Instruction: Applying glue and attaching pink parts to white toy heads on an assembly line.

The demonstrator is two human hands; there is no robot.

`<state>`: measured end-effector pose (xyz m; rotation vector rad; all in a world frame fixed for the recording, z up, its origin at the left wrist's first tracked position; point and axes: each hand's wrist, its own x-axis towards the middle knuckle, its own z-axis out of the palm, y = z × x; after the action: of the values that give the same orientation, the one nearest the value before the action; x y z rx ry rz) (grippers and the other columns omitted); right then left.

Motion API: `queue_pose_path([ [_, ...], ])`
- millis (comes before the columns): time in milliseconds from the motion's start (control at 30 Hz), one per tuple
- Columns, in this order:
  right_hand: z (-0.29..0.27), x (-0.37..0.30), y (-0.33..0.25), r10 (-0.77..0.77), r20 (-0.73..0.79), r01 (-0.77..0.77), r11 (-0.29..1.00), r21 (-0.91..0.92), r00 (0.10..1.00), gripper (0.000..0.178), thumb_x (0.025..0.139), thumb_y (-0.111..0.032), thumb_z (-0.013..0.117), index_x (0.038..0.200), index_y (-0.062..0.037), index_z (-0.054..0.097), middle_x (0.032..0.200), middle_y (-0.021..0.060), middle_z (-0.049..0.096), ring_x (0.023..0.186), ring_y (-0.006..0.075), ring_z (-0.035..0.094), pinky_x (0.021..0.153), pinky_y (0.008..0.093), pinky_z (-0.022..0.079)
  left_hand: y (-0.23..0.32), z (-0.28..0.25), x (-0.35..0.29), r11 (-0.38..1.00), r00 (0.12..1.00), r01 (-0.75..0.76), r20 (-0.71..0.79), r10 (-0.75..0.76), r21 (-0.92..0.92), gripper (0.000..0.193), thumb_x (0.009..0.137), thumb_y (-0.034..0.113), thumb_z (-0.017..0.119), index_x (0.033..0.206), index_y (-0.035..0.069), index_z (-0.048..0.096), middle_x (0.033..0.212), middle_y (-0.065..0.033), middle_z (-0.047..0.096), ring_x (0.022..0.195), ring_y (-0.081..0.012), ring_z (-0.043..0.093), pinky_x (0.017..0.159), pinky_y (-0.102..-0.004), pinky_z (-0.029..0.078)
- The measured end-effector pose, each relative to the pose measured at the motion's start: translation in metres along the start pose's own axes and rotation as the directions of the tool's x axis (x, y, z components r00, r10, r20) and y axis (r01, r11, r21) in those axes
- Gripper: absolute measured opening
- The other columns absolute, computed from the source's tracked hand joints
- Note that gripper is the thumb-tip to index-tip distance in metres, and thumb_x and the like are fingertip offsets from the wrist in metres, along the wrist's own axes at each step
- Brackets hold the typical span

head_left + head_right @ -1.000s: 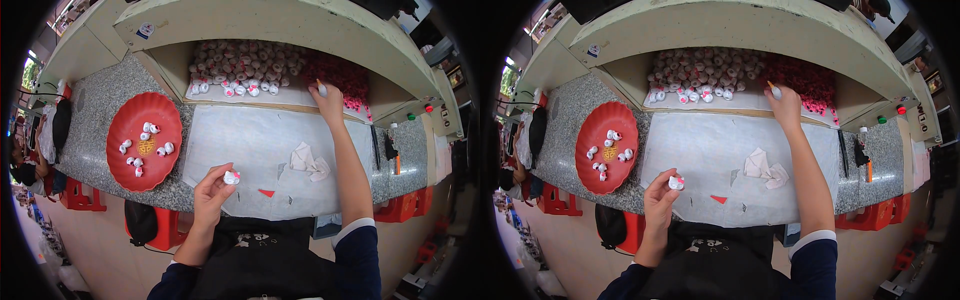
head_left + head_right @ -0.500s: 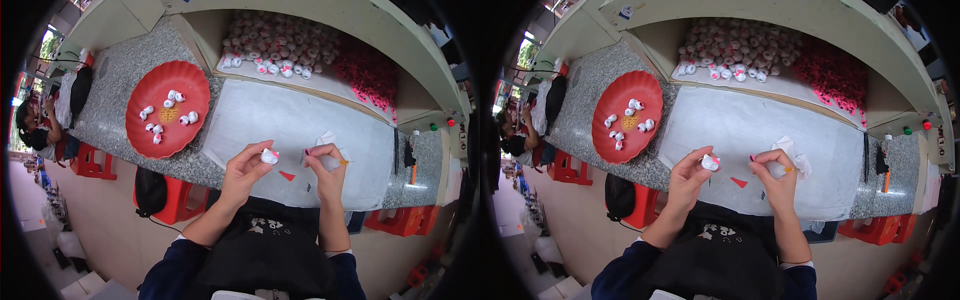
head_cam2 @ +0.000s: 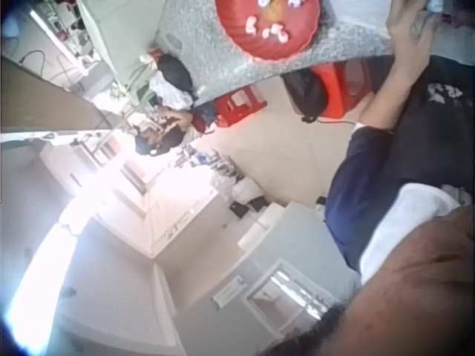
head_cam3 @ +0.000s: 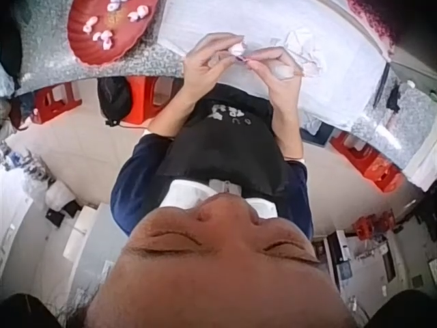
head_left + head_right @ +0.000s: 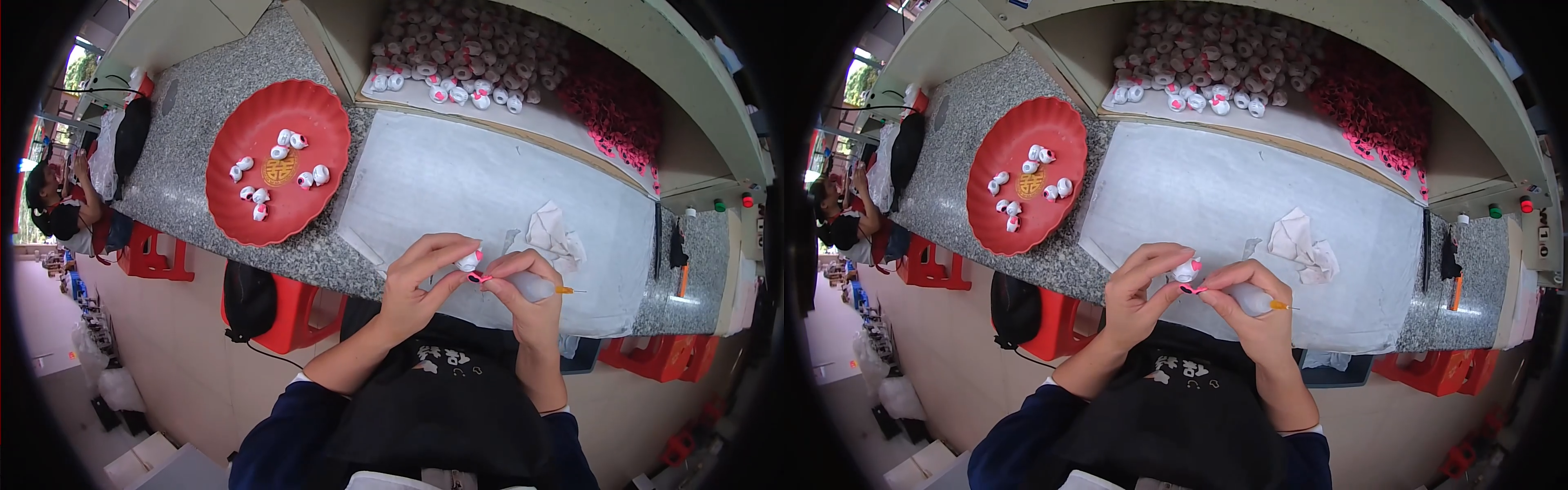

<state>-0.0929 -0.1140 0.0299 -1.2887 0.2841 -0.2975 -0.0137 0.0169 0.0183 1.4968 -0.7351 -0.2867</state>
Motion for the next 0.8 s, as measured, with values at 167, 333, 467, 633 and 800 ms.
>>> queue_pose_path([
  [167,-0.002,0.003,0.003,0.044,-0.007,-0.044,0.998,-0.044,0.999,0.008,0.067,0.002,0.061,0.072,-0.0001,0.054,0.071,0.0053,0.056,0.068,0.0092,0.051,0.063,0.0206,0.040,0.003,0.002,0.003,0.998,1.000,-0.006,-0.008,0.006,0.056,0.032,0.062,-0.006,0.059,0.094,0.001,0.057,0.093,-0.0119,0.054,0.086,-0.0192,0.053,0.074,-0.0255,0.042],
  [333,-0.002,0.004,0.005,0.024,-0.037,-0.025,0.999,-0.033,0.999,0.008,0.067,0.002,0.061,0.072,-0.0004,0.054,0.072,0.0045,0.055,0.068,0.0081,0.050,0.061,0.0194,0.039,0.001,0.001,0.003,0.998,0.997,-0.060,0.047,0.059,0.027,0.031,0.063,-0.005,0.060,0.094,-0.001,0.056,0.095,-0.0129,0.053,0.087,-0.0203,0.052,0.075,-0.0272,0.041],
  [467,0.000,0.001,0.004,0.023,-0.044,-0.025,0.999,-0.047,0.999,0.007,0.067,0.003,0.060,0.070,-0.0003,0.054,0.072,0.0044,0.055,0.067,0.0079,0.049,0.061,0.0195,0.038,-0.004,0.002,-0.002,0.996,0.998,-0.024,0.050,0.029,-0.088,0.032,0.065,-0.005,0.060,0.096,-0.003,0.054,0.097,-0.0143,0.052,0.091,-0.0208,0.051,0.077,-0.0279,0.041],
  [633,0.001,-0.002,0.011,-0.125,-0.084,0.118,0.989,-0.086,0.989,0.026,0.064,0.004,0.061,0.085,-0.0016,0.047,0.073,0.0073,0.053,0.067,0.0109,0.050,0.061,0.0206,0.039,-0.005,0.004,-0.005,0.933,0.999,0.052,0.013,-0.050,-0.357,0.027,0.070,-0.003,0.056,0.097,-0.004,0.052,0.100,-0.0171,0.051,0.093,-0.0208,0.049,0.078,-0.0286,0.041],
  [800,0.002,-0.003,0.006,-0.034,0.040,0.035,0.999,-0.004,0.999,0.038,0.063,0.005,0.062,0.096,-0.0010,0.044,0.076,0.0078,0.053,0.067,0.0109,0.050,0.059,0.0197,0.039,0.000,0.002,-0.006,0.862,0.982,0.185,0.060,-0.178,-0.473,0.025,0.071,-0.002,0.055,0.096,-0.005,0.052,0.099,-0.0185,0.052,0.091,-0.0211,0.051,0.077,-0.0290,0.042],
])
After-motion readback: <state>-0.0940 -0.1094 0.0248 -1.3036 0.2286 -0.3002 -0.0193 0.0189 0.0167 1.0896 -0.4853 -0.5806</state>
